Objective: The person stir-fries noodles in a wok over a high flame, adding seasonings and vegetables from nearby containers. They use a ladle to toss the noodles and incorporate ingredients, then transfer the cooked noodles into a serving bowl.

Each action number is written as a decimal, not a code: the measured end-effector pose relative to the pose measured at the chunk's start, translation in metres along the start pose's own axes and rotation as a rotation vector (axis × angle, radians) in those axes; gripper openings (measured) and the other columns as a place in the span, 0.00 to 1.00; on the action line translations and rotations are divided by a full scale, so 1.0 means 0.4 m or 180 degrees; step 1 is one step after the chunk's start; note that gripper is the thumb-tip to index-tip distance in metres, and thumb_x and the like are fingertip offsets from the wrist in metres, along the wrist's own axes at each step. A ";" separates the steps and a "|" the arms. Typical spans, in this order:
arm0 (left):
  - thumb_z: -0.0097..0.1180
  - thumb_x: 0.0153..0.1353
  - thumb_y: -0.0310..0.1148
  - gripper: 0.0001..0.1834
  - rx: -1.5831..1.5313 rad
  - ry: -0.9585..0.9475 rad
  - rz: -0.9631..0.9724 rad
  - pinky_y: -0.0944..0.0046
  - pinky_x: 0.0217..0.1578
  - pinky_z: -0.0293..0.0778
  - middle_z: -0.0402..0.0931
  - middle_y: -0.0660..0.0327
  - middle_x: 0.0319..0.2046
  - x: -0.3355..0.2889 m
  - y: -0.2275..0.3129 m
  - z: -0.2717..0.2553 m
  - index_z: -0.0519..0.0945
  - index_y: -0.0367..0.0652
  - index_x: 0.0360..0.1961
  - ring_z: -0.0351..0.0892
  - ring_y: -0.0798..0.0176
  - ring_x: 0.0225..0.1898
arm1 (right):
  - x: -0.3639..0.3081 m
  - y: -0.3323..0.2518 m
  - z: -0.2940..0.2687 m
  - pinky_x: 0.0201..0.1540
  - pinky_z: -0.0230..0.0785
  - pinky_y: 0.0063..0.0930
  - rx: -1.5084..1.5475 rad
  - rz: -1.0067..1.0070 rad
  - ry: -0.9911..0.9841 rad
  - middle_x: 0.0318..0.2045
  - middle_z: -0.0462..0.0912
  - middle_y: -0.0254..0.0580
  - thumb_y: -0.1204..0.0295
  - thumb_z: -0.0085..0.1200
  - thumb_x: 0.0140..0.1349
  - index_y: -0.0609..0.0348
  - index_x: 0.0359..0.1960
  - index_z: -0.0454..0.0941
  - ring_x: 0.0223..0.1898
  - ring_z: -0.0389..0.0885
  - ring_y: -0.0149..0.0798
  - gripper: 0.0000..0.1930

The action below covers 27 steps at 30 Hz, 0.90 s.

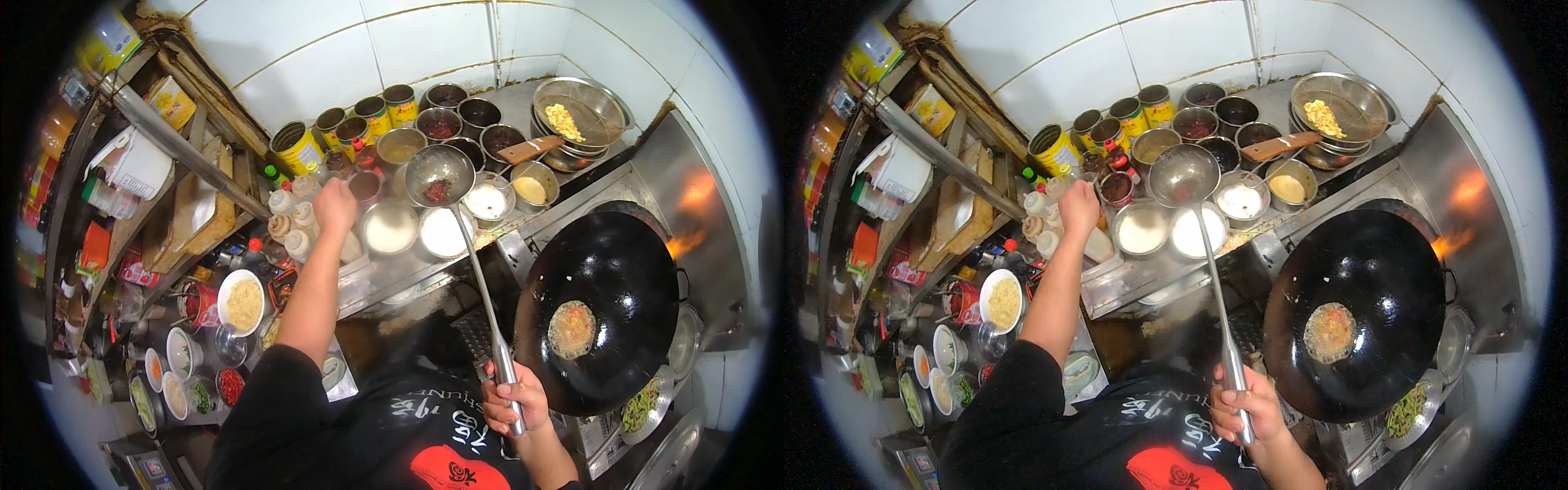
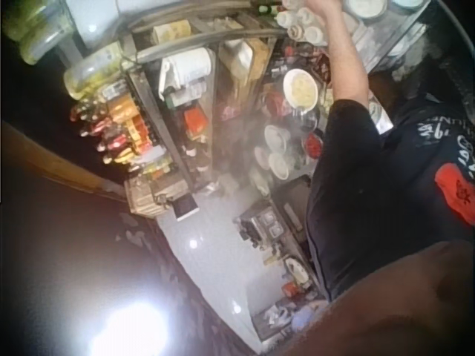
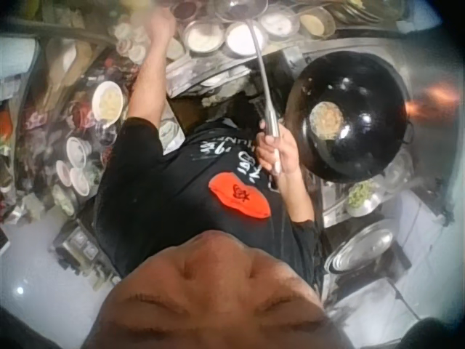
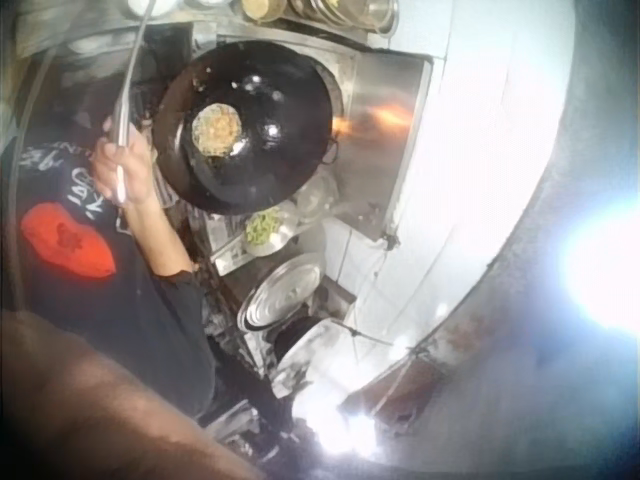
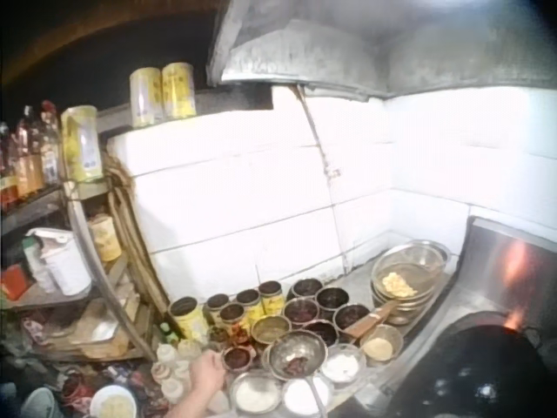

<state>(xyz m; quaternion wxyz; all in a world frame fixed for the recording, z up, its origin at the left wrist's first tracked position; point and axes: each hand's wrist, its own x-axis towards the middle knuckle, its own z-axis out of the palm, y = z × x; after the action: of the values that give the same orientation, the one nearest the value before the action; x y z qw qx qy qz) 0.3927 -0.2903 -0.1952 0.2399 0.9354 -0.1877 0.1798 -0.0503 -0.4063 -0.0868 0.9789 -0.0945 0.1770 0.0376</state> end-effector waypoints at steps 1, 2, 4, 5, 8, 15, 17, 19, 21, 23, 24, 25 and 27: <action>0.47 0.62 0.33 0.13 0.0267 -0.0327 -0.0088 0.46 0.39 0.75 0.82 0.45 0.31 0.012 0.010 0.006 0.82 0.36 0.32 0.82 0.44 0.37 | -0.007 0.009 0.002 0.14 0.63 0.27 -0.0002 -0.0061 0.0051 0.18 0.62 0.36 0.79 0.48 0.60 0.63 0.50 0.65 0.11 0.62 0.27 0.16; 0.47 0.62 0.33 0.13 0.0526 -0.0878 0.0015 0.46 0.39 0.75 0.82 0.44 0.32 0.017 0.021 0.010 0.82 0.36 0.32 0.82 0.43 0.38 | -0.013 0.018 0.003 0.14 0.63 0.27 -0.0006 -0.0129 0.0107 0.18 0.62 0.36 0.79 0.48 0.60 0.63 0.50 0.65 0.11 0.62 0.27 0.15; 0.48 0.61 0.34 0.13 0.1050 -0.1908 0.0367 0.47 0.40 0.76 0.82 0.44 0.34 0.023 0.045 0.013 0.83 0.37 0.33 0.82 0.42 0.40 | -0.029 0.035 0.004 0.14 0.63 0.27 0.0004 -0.0163 0.0247 0.18 0.62 0.36 0.79 0.50 0.60 0.63 0.50 0.65 0.11 0.62 0.27 0.17; 0.50 0.61 0.35 0.13 0.0998 -0.1946 0.0412 0.47 0.42 0.76 0.81 0.43 0.35 0.026 0.059 0.012 0.83 0.37 0.35 0.81 0.40 0.40 | -0.043 0.043 0.004 0.14 0.62 0.27 -0.0011 -0.0222 0.0276 0.19 0.63 0.37 0.79 0.51 0.59 0.62 0.49 0.65 0.12 0.63 0.28 0.16; 0.51 0.61 0.35 0.12 0.0417 -0.1065 0.0146 0.46 0.41 0.76 0.82 0.44 0.34 0.043 0.108 0.019 0.82 0.37 0.32 0.82 0.40 0.39 | -0.099 0.074 0.005 0.14 0.61 0.26 0.0176 -0.0366 0.0369 0.19 0.64 0.38 0.79 0.53 0.58 0.61 0.48 0.65 0.12 0.63 0.29 0.17; 0.43 0.62 0.33 0.16 0.0095 -0.1488 0.1028 0.44 0.40 0.77 0.82 0.43 0.34 0.143 0.291 0.321 0.83 0.36 0.33 0.82 0.40 0.39 | -0.282 0.248 0.031 0.12 0.57 0.25 -0.0174 -0.1191 0.1271 0.19 0.69 0.43 0.77 0.56 0.56 0.67 0.48 0.63 0.11 0.63 0.28 0.20; 0.51 0.55 0.31 0.13 0.0060 -0.1818 0.1166 0.48 0.43 0.77 0.81 0.42 0.38 0.134 0.324 0.417 0.84 0.35 0.34 0.83 0.43 0.42 | -0.322 0.299 0.028 0.12 0.59 0.25 -0.0459 -0.1452 0.1736 0.23 0.73 0.45 0.75 0.59 0.56 0.66 0.47 0.64 0.11 0.66 0.29 0.21; 0.54 0.53 0.33 0.14 0.0146 -0.2204 0.0897 0.49 0.46 0.77 0.82 0.42 0.39 0.119 0.348 0.461 0.85 0.36 0.35 0.82 0.42 0.44 | -0.346 0.340 0.007 0.13 0.62 0.25 -0.0818 -0.1607 0.2367 0.24 0.73 0.41 0.79 0.56 0.55 0.66 0.47 0.65 0.12 0.69 0.29 0.18; 0.49 0.59 0.37 0.17 -0.0133 -0.1607 0.0667 0.46 0.46 0.75 0.82 0.41 0.37 0.064 0.372 0.449 0.83 0.34 0.35 0.81 0.40 0.44 | -0.354 0.373 -0.039 0.16 0.66 0.26 -0.1695 -0.1420 0.3288 0.25 0.74 0.39 0.79 0.53 0.57 0.65 0.48 0.66 0.15 0.72 0.30 0.17; 0.48 0.62 0.42 0.19 -0.0655 -0.1470 0.0761 0.45 0.43 0.74 0.81 0.42 0.35 -0.021 0.387 0.383 0.81 0.35 0.35 0.81 0.40 0.41 | -0.348 0.404 -0.107 0.26 0.74 0.33 -0.3180 -0.1098 0.4233 0.30 0.79 0.45 0.74 0.52 0.59 0.63 0.54 0.67 0.21 0.79 0.39 0.21; 0.49 0.63 0.43 0.19 -0.1097 -0.1473 0.0858 0.44 0.42 0.74 0.81 0.42 0.33 -0.085 0.383 0.335 0.81 0.36 0.34 0.81 0.40 0.40 | -0.355 0.409 -0.150 0.33 0.75 0.40 -0.4273 -0.0960 0.4486 0.31 0.81 0.54 0.72 0.53 0.57 0.62 0.57 0.66 0.26 0.81 0.52 0.25; 0.47 0.64 0.41 0.18 -0.1544 -0.1423 0.0904 0.45 0.38 0.73 0.80 0.44 0.29 -0.173 0.381 0.285 0.80 0.37 0.30 0.80 0.39 0.33 | -0.372 0.422 -0.188 0.34 0.75 0.44 -0.4377 -0.0942 0.4572 0.29 0.81 0.57 0.72 0.54 0.56 0.61 0.57 0.66 0.27 0.81 0.57 0.26; 0.46 0.66 0.36 0.16 -0.2411 -0.2737 0.0750 0.57 0.25 0.73 0.79 0.53 0.20 -0.401 0.349 0.164 0.78 0.37 0.26 0.78 0.57 0.20 | -0.403 0.454 -0.273 0.34 0.74 0.50 -0.4617 -0.0770 0.4811 0.27 0.80 0.60 0.70 0.54 0.54 0.59 0.58 0.65 0.29 0.80 0.63 0.27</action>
<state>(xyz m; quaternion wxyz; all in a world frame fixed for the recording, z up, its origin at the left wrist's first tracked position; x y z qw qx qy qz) 0.2092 -0.3953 -0.2643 0.4382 0.7462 -0.4221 -0.2702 -0.2575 -0.2567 -0.1613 0.3203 -0.6733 0.6656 -0.0322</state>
